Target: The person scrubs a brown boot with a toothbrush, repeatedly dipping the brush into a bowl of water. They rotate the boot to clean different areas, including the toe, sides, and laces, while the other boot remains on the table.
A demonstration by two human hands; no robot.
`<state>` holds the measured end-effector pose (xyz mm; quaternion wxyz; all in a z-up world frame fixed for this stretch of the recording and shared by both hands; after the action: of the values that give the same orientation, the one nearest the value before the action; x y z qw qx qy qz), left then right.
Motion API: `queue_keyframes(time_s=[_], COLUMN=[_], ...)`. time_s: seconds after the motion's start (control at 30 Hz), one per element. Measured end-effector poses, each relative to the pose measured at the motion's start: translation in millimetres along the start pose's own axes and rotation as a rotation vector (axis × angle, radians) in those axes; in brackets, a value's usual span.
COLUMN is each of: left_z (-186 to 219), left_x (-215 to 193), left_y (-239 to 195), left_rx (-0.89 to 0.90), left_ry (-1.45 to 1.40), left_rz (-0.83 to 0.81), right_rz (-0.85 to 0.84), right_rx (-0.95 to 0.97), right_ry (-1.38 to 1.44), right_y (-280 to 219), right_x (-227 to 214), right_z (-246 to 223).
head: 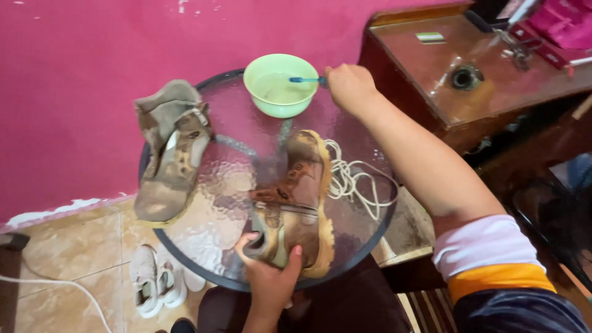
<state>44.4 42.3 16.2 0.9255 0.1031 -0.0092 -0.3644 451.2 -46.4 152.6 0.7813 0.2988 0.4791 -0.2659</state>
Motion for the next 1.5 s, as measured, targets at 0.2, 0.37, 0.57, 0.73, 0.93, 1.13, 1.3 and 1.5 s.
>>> queue_keyframes(time_s=[0.2, 0.37, 0.57, 0.73, 0.93, 1.13, 1.3, 1.5], left_z=[4, 6, 5, -6, 18, 1, 22, 48], left_x=[2, 2, -1, -1, -15, -32, -32, -26], left_y=[3, 5, 5, 7, 19, 59, 59, 19], left_rx=[-0.07, -0.051, -0.001, -0.119, -0.102, 0.02, 0.098, 0.361], left_ry=[-0.002, 0.015, 0.017, -0.085, -0.172, -0.418, -0.072, 0.19], left_rz=[-0.076, -0.065, -0.035, -0.046, -0.078, -0.257, -0.358, -0.383], right_rz=[-0.189, -0.365, -0.239, -0.154, -0.327, -0.131, -0.189, -0.147], right_rx=[0.103, 0.174, 0.238, -0.014, -0.113, -0.16, -0.091, -0.269], right_ry=[-0.24, -0.174, 0.507, 0.821, 0.974, 1.028, 0.835, 0.639], right_y=[62, 52, -15, -98, -200, -241, -256, -292], right_x=[15, 6, -37, -34, -38, -8, 1, 0], right_z=[-20, -22, 11, 23, -5, -6, -7, -40])
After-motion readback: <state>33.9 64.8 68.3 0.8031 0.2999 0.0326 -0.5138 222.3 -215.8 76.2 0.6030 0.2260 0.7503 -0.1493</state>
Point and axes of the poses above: each hand's wrist, its own y-axis towards the middle knuckle, its own x-axis out of the palm, z = x × y, the point moved 6 cm from there along y, towards the middle knuckle, and after that the axes turned 2 degrees about -y, right-handed, at the moved point
